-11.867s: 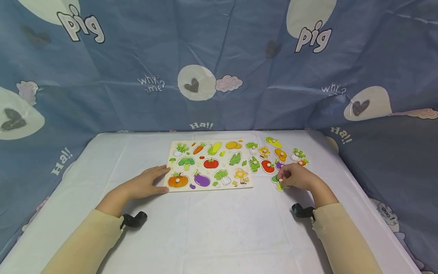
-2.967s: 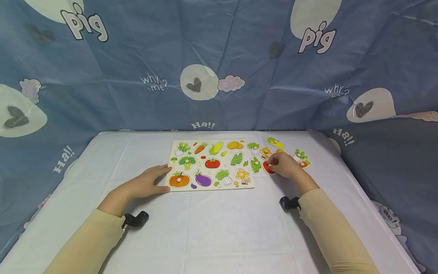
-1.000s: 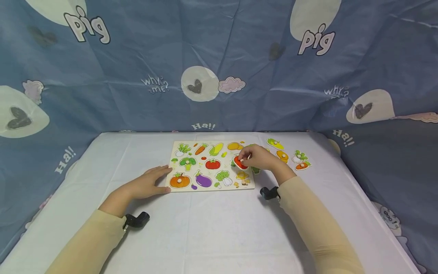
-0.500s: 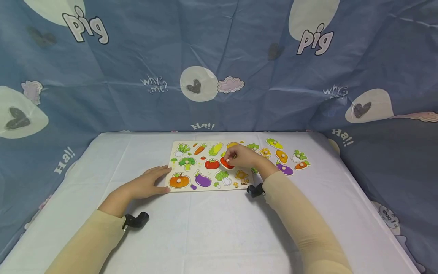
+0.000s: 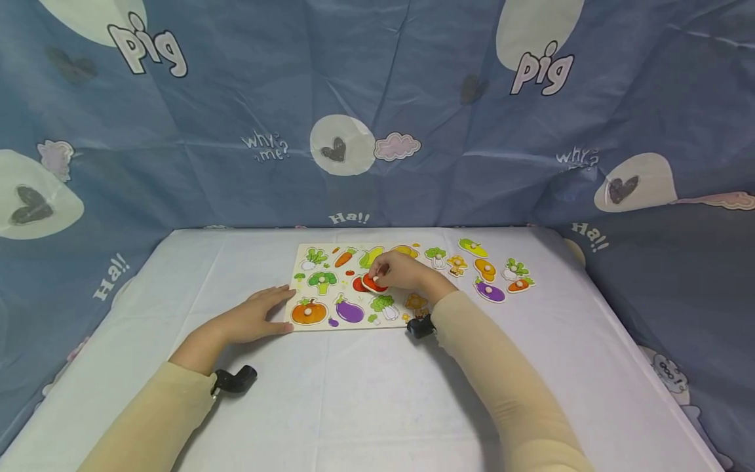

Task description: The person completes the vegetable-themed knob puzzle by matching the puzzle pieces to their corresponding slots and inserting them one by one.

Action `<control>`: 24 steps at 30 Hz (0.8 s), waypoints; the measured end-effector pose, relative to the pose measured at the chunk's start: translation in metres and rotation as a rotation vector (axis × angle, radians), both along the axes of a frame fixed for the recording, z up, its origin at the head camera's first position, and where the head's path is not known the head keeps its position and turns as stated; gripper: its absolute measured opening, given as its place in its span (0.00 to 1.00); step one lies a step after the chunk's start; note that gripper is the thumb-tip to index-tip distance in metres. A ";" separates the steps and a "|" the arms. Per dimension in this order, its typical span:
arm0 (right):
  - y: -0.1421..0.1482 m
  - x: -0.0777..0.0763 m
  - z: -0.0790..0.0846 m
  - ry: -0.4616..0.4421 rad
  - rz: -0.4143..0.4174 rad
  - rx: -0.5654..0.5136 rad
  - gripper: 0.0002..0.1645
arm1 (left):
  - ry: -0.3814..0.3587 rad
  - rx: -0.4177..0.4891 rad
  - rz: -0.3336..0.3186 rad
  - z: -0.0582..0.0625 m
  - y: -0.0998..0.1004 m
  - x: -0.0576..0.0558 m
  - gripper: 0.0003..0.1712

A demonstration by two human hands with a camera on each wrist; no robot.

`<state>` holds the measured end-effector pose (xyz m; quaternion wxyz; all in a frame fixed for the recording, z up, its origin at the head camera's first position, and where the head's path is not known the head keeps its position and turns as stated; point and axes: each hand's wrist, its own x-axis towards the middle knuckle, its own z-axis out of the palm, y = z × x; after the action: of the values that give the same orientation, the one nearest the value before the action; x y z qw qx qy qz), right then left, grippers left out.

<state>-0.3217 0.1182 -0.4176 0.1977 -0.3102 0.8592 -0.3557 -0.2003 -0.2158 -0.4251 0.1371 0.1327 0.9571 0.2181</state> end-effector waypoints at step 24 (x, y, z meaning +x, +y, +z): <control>-0.023 -0.001 -0.004 -0.011 -0.027 0.057 0.07 | 0.007 0.010 -0.013 0.002 0.000 0.000 0.47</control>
<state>-0.3224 0.0952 -0.4220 0.2065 -0.2911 0.8718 -0.3356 -0.1999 -0.2156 -0.4234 0.1345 0.1402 0.9556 0.2214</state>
